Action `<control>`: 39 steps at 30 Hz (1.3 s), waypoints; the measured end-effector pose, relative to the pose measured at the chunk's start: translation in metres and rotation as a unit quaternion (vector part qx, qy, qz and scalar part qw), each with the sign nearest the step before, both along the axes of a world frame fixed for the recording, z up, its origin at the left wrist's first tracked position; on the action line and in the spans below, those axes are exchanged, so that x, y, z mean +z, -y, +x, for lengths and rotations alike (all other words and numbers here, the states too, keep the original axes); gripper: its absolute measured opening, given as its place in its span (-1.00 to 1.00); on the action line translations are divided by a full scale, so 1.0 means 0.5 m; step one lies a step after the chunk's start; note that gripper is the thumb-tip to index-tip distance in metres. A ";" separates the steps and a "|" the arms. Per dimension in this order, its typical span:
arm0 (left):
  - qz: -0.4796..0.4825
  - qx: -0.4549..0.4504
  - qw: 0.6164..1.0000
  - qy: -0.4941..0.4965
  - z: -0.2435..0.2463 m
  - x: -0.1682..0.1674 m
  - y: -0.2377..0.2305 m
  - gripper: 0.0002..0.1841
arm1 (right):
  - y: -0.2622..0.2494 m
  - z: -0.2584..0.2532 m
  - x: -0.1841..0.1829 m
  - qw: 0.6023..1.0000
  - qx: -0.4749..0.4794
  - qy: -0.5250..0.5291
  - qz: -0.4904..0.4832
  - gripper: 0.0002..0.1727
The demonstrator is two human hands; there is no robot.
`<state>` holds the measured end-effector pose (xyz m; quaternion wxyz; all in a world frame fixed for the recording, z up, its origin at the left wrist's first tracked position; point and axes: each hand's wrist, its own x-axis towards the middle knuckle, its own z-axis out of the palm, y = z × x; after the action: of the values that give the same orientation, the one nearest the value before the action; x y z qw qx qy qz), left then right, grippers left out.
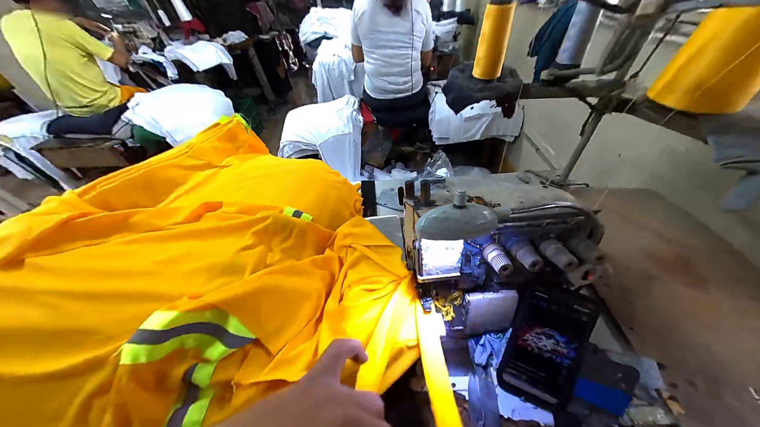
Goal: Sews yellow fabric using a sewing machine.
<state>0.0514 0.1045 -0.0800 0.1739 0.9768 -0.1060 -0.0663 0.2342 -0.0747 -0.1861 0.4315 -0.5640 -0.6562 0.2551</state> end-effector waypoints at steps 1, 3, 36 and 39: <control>-0.005 0.001 1.000 0.014 0.006 0.007 0.001 -0.60 | -0.007 0.012 -0.006 1.000 -0.019 -0.014 -0.010 -0.75; 0.063 0.014 0.998 0.023 0.018 -0.008 0.012 -0.61 | -0.014 0.019 0.002 1.000 -0.016 -0.011 0.016 -0.81; 0.197 0.172 0.925 0.277 -0.018 -0.005 0.061 -0.84 | -0.022 0.019 0.023 0.998 -0.022 -0.025 0.057 -0.74; 0.196 0.183 0.913 0.308 -0.007 -0.033 0.072 -0.87 | -0.015 0.002 0.007 0.999 -0.036 -0.029 0.027 -0.83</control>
<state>0.0480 0.0687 -0.0968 -0.0531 0.9655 0.0413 0.2518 0.2353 -0.0670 -0.1825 0.4741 -0.5677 -0.6294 0.2384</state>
